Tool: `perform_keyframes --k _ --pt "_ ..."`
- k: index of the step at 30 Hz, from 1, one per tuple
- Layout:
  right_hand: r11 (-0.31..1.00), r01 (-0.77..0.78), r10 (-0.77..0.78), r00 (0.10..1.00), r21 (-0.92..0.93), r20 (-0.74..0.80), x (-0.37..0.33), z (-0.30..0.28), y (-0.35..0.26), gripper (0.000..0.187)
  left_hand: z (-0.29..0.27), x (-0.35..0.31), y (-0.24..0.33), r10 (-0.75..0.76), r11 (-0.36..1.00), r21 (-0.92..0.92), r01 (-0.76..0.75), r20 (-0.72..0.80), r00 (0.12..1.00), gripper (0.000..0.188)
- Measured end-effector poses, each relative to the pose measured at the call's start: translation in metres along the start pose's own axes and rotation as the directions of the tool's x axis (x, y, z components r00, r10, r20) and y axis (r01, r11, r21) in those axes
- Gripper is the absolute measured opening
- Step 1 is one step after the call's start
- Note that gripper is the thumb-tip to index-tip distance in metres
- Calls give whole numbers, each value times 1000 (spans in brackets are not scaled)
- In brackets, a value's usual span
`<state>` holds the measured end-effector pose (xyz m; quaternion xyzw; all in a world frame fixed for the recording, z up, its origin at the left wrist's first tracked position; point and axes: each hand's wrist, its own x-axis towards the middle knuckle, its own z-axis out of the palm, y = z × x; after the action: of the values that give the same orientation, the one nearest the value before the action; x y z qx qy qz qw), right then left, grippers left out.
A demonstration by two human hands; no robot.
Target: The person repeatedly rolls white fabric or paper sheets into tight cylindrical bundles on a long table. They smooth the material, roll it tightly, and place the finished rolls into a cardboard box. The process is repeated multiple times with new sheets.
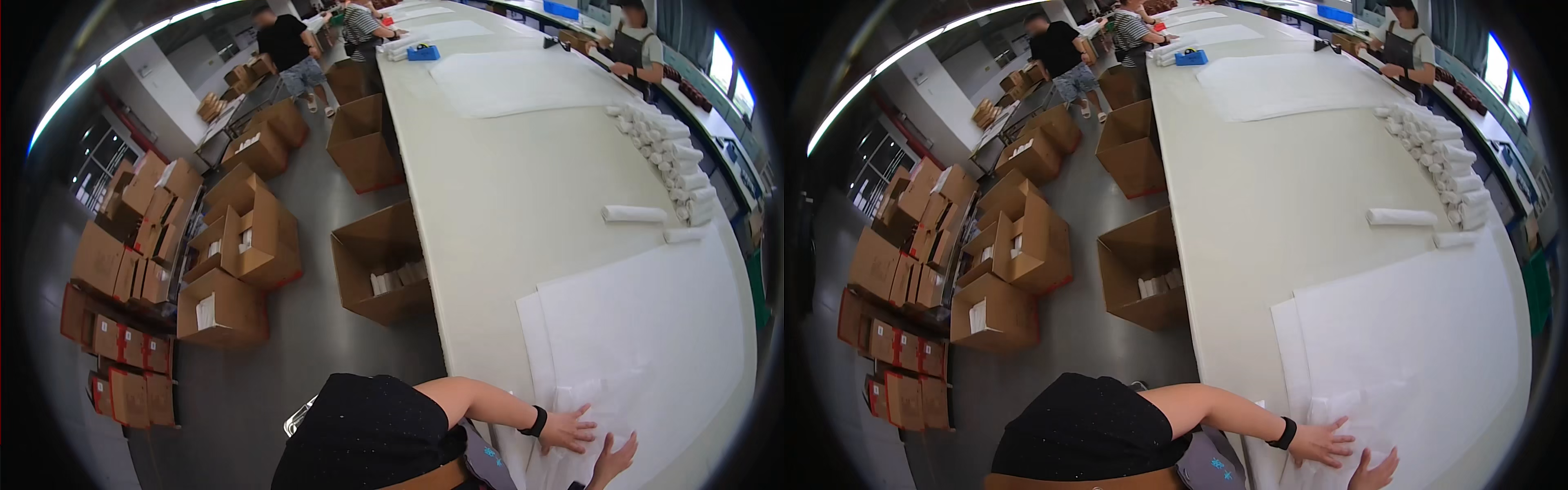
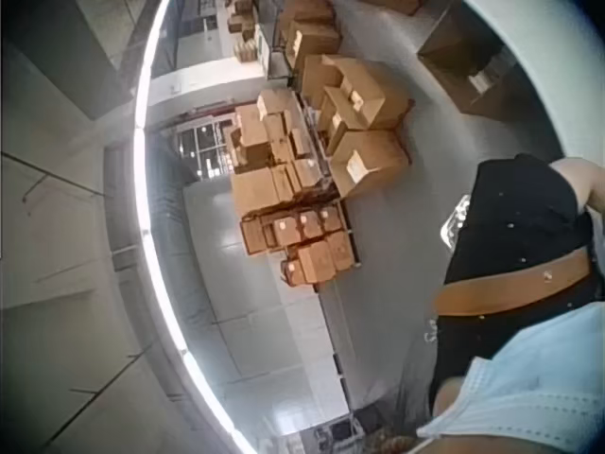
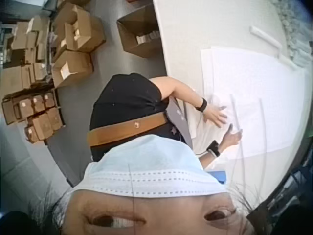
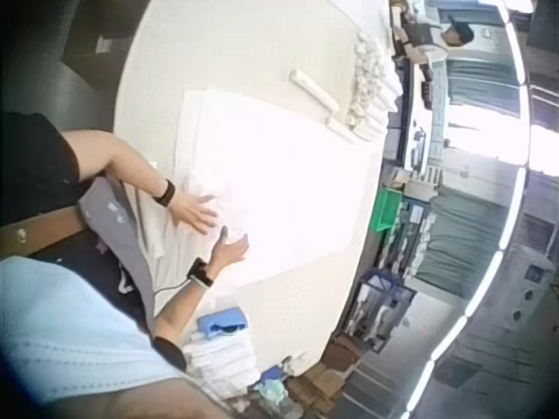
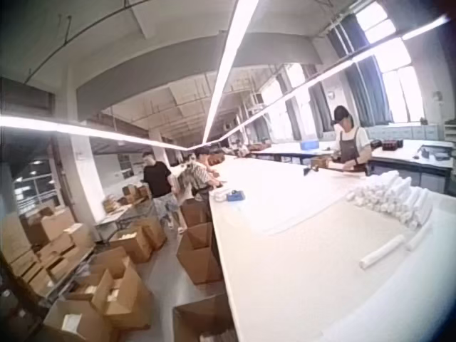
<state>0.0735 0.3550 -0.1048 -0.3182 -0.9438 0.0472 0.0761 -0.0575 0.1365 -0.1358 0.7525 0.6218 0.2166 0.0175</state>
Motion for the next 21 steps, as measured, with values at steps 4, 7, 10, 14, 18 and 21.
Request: perform_keyframes --k 4,7,10,14,18,21 --pt "991 105 -63 913 -83 403 -82 -67 -10 100 12 2 6 -56 998 -21 56 -18 998 98" --pt "980 136 -66 909 -144 412 -115 -72 -25 102 4 1 9 -107 994 25 107 6 994 95" --pt "996 63 -32 924 -69 382 -117 -47 -29 135 -8 0 19 -169 986 22 168 36 985 91" --pt "981 116 -144 972 154 187 -104 -33 -49 121 -23 -1 23 -251 959 154 237 83 964 78" --pt "953 149 -161 987 264 26 -94 -37 -88 116 -6 4 31 -265 957 132 259 33 964 78" --pt "953 24 -94 972 303 217 -103 -16 -92 111 -12 -9 29 -263 964 60 258 95 960 82"
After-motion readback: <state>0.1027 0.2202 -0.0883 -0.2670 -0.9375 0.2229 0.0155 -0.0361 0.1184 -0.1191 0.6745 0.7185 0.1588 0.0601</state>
